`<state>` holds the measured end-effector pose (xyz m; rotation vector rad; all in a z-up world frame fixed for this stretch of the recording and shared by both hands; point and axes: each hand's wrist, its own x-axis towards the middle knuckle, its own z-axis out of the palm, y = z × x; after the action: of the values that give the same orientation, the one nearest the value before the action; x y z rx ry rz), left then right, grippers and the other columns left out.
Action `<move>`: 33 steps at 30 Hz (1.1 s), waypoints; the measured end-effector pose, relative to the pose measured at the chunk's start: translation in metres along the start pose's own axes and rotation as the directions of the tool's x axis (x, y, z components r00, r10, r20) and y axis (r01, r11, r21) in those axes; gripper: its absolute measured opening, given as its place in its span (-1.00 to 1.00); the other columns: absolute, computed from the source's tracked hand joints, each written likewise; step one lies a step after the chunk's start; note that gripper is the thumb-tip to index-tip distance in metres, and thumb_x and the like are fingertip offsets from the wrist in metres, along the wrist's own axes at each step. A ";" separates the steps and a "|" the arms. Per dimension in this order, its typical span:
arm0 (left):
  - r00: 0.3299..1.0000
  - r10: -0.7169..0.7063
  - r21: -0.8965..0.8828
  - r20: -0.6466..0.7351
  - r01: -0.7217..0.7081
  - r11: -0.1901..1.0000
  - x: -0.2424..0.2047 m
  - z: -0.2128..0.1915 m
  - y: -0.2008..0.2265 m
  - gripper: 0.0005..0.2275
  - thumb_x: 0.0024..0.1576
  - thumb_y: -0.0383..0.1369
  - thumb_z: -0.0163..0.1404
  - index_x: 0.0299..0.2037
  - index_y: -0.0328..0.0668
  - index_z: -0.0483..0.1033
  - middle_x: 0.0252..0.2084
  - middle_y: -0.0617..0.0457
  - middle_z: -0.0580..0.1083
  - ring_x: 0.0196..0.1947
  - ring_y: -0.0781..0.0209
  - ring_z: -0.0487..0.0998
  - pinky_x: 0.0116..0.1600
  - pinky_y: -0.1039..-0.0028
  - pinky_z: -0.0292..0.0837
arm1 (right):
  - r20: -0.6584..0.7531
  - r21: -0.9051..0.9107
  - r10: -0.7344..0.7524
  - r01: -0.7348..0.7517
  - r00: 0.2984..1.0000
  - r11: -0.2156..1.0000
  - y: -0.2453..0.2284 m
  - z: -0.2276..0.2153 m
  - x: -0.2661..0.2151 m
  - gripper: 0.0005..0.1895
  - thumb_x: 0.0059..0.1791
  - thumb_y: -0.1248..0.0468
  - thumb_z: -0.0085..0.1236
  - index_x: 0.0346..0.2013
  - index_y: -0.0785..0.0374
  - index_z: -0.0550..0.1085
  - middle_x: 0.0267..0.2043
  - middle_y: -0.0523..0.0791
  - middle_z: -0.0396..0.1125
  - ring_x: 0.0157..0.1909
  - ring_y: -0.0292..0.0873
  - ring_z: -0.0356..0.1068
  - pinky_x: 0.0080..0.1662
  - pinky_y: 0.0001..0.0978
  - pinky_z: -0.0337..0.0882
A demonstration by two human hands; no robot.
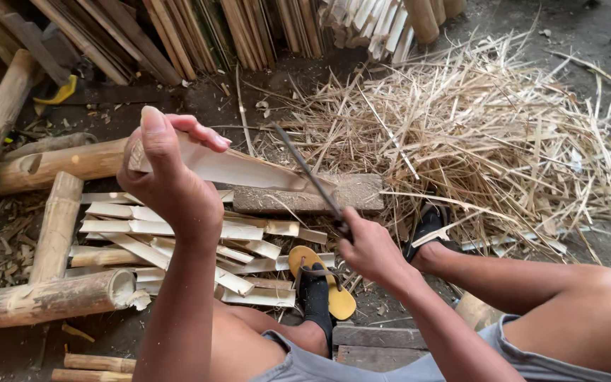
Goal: The person uses a knife to shave thin strips from a piece of bamboo, repeatedly scraping the surface to create fine shavings. The person holds the bamboo in one hand and the knife in the other, working over a wooden support block.
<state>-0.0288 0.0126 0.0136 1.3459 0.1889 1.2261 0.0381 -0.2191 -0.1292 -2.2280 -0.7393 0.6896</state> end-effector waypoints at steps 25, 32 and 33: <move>0.972 0.043 -0.049 -0.233 -0.056 0.997 0.019 -0.013 -0.009 -0.61 0.40 -0.19 0.03 -0.46 -0.23 0.31 -0.54 0.01 0.32 -0.57 0.19 0.37 -0.38 0.28 0.47 | 0.022 -0.053 0.198 -0.196 0.980 0.979 0.026 0.036 0.050 -0.72 -0.04 0.34 0.09 -0.11 0.34 0.26 -0.41 0.18 0.46 -0.37 0.20 0.51 -0.26 0.00 0.48; 0.969 0.012 -0.070 -0.246 -0.030 0.997 0.014 -0.021 -0.012 -0.61 0.40 -0.19 0.03 -0.43 -0.30 0.33 -0.51 -0.02 0.34 -0.57 0.16 0.38 -0.38 0.32 0.44 | -0.314 -0.009 -0.271 0.283 0.910 0.959 0.032 0.107 0.036 -0.75 -0.10 0.35 0.14 -0.16 0.25 0.35 -0.37 0.11 0.47 -0.35 0.21 0.52 -0.28 0.00 0.52; 0.971 0.018 -0.056 -0.240 -0.032 0.998 0.017 -0.024 -0.011 -0.62 0.39 -0.17 0.03 -0.41 -0.27 0.34 -0.51 0.00 0.33 -0.58 0.18 0.38 -0.38 0.32 0.47 | -0.214 0.011 -0.069 0.073 0.974 0.997 0.047 0.109 0.056 -0.66 -0.09 0.35 0.13 -0.05 0.24 0.31 -0.32 0.12 0.47 -0.31 0.20 0.54 -0.24 -0.02 0.53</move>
<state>-0.0323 0.0429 0.0067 1.1503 0.3043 1.4045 0.0207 -0.1635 -0.2469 -2.2044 -0.6978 0.4124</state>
